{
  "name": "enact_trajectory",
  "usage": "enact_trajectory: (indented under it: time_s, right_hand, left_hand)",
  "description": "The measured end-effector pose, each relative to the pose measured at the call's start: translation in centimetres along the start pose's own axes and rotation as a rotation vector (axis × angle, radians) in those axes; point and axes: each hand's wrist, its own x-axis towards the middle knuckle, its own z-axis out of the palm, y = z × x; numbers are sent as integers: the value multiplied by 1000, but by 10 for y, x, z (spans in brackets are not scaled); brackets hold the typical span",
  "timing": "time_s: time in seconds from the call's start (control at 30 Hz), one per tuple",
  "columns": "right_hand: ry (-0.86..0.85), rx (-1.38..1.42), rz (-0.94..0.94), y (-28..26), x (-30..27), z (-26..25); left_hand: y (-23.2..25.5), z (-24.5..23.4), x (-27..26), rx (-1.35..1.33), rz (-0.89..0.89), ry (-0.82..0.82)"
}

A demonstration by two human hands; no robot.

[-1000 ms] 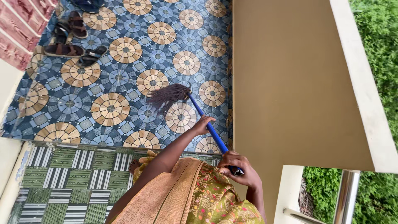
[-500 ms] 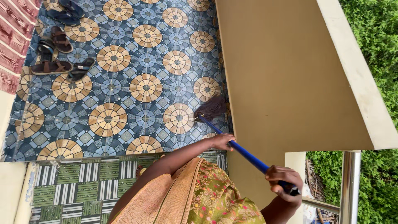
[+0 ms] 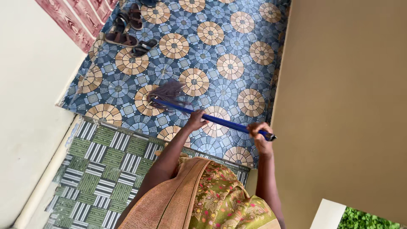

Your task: The person sweeps a tiled floor using a broom with a blue handle. They move the broom back and forth across the patterned tiles, working around several pairs of sandals placed near the wall.

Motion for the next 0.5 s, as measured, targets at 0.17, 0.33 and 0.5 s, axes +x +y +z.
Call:
enact_trajectory:
  time_s: [0.17, 0.33, 0.5]
  right_hand:
    - [-152, -229, 282, 87, 28, 63]
    - [-247, -289, 290, 81, 10, 76]
    - [-46, -323, 222, 5, -26, 42]
  left_hand:
    - [-46, -67, -46, 102, -302, 229]
    - [-50, -76, -76, 100, -360, 251]
    - [-35, -29, -63, 76, -273, 238]
